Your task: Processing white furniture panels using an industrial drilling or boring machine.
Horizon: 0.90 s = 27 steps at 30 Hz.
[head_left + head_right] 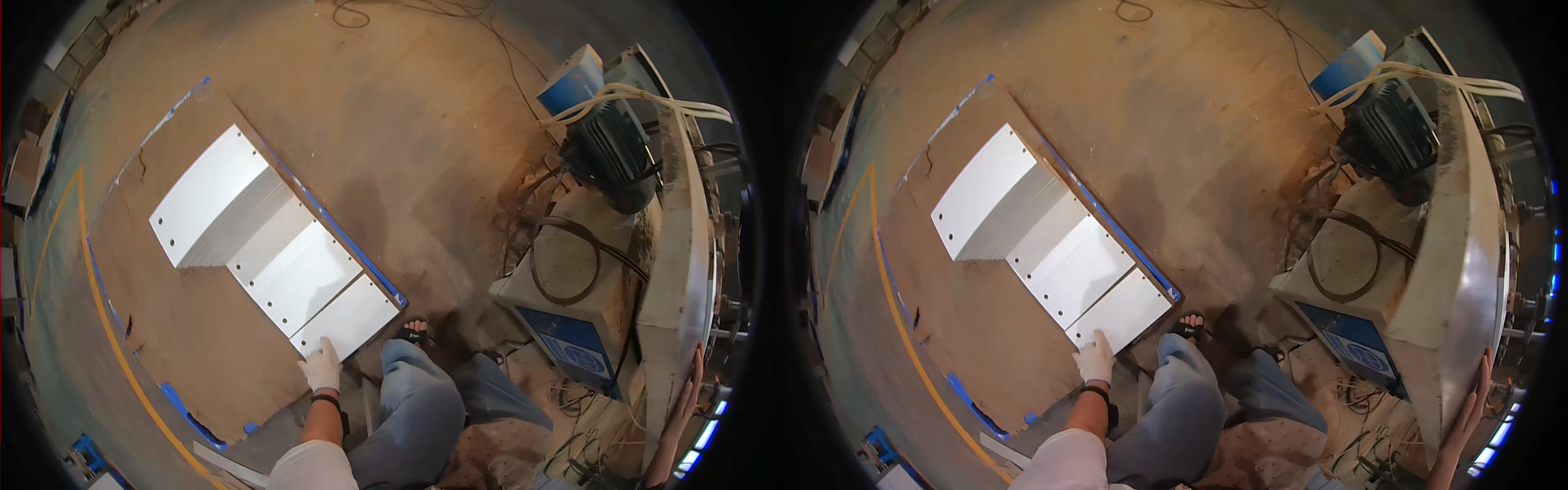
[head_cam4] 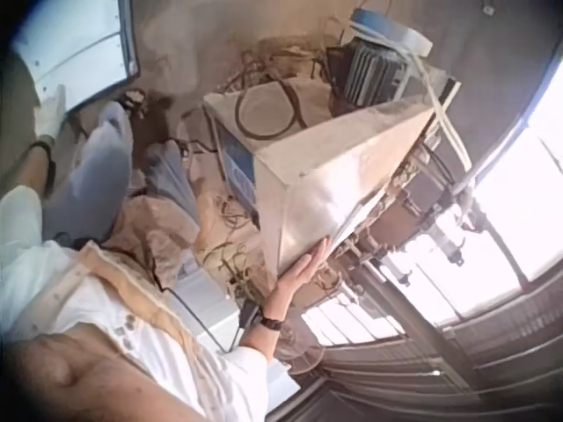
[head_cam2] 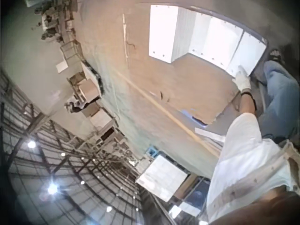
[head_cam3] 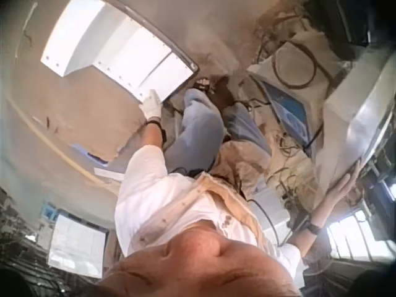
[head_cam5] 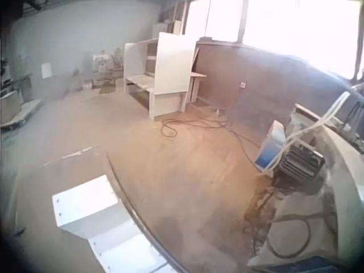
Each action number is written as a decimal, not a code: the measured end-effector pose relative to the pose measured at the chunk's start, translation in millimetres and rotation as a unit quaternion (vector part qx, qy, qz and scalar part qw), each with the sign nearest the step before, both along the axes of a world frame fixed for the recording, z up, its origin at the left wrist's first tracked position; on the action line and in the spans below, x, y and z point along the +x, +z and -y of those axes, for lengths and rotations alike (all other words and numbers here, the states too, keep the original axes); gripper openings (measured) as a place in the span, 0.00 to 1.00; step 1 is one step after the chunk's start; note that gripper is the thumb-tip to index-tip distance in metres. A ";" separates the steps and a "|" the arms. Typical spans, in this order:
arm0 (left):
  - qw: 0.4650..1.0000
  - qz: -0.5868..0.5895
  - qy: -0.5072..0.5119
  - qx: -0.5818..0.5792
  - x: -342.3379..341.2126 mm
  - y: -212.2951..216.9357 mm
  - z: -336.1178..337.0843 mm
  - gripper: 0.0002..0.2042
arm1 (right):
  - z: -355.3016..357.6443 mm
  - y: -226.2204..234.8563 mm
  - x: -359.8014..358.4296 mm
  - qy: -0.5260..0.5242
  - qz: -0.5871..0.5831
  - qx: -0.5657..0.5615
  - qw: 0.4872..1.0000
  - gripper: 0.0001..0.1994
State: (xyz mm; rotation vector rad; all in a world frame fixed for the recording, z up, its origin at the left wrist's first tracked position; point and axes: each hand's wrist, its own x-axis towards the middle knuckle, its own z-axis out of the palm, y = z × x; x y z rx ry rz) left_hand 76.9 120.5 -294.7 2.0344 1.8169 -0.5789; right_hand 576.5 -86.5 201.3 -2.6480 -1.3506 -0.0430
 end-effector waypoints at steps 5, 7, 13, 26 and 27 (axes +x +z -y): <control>0.999 0.015 -0.025 0.022 -9.8 -42.1 -1.4 0.19 | -10.5 0.7 12.5 -0.038 -0.001 0.006 0.999 0.28; 0.999 0.019 -0.029 0.016 -11.2 -45.4 7.8 0.19 | -14.5 -2.2 15.2 -0.038 -0.003 0.004 0.999 0.28; 0.999 0.027 0.000 0.037 7.2 -38.6 10.2 0.20 | -14.5 -2.6 21.6 -0.039 -0.006 0.022 0.999 0.28; 0.991 0.066 -0.113 -0.016 88.2 -30.1 -57.1 0.23 | -5.2 -2.1 -12.7 -0.051 -0.013 0.028 0.998 0.26; 0.988 0.077 -0.136 0.010 89.3 -30.6 -59.0 0.23 | -4.9 -1.1 -12.2 -0.052 -0.007 0.036 0.998 0.26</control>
